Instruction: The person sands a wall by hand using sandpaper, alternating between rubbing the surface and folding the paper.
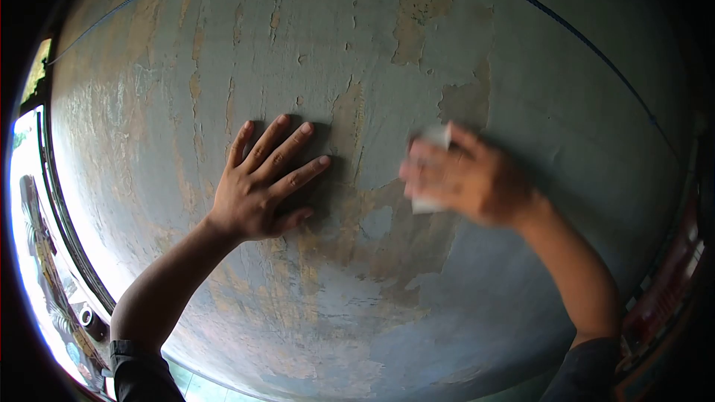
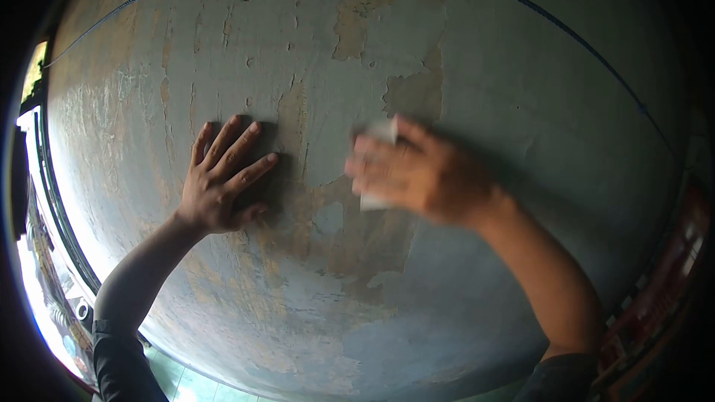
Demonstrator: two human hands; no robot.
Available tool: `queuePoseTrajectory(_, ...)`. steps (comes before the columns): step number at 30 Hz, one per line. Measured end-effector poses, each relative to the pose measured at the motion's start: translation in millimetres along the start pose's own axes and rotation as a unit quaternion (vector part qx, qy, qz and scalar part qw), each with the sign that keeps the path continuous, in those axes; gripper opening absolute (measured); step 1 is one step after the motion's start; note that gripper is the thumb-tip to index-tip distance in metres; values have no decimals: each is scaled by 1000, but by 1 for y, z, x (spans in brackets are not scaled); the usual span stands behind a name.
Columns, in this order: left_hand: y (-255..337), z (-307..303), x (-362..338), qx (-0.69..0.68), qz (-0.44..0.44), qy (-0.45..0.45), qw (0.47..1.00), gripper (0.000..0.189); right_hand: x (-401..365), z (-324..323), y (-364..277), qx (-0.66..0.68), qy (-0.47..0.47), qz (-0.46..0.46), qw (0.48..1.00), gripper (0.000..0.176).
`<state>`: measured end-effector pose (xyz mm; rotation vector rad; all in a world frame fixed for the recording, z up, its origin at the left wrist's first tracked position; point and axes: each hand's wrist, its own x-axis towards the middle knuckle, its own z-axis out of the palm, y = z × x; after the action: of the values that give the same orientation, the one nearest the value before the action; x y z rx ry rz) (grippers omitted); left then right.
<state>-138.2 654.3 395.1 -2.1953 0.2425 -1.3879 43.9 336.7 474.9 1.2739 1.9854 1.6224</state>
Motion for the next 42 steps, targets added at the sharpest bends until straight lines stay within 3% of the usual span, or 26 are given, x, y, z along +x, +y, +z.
queuePoseTrajectory(3,-2,3,-2,5,5,0,1000,69,3,-28,61,-67,102,213,969,31)
queuePoseTrajectory(6,-2,3,-7,9,2,-8,1000,69,10,-14,50,-67,160,292,941,34)
queuePoseTrajectory(9,-3,2,-10,6,-1,-9,1000,70,17,3,-3,17,22,67,997,32)
queuePoseTrajectory(11,-2,2,-12,-2,-6,-2,1000,72,18,5,-1,5,14,50,999,30)
queuePoseTrajectory(12,-1,3,-12,-9,-9,4,1000,75,17,6,0,0,11,45,999,29)
queuePoseTrajectory(15,-2,3,-16,-15,-4,3,1000,77,27,-1,26,-65,111,211,969,25)
queuePoseTrajectory(18,-13,1,-21,-13,22,-16,1000,77,47,12,7,-91,116,211,966,24)
queuePoseTrajectory(21,-35,-7,-26,8,49,-34,998,75,64,16,-19,28,52,110,992,24)
queuePoseTrajectory(22,-41,-9,-29,15,57,-41,997,74,65,23,-9,22,75,100,992,25)
queuePoseTrajectory(26,-56,-8,-39,25,28,1,999,67,76,12,21,-45,147,209,966,27)
queuePoseTrajectory(30,-58,-5,-47,24,4,13,1000,67,88,24,-4,34,108,116,987,25)
queuePoseTrajectory(34,-58,-4,-46,24,3,11,1000,67,92,18,16,-2,157,117,981,20)
queuePoseTrajectory(42,-59,-4,-47,12,1,27,1000,64,91,16,10,-56,142,88,984,16)
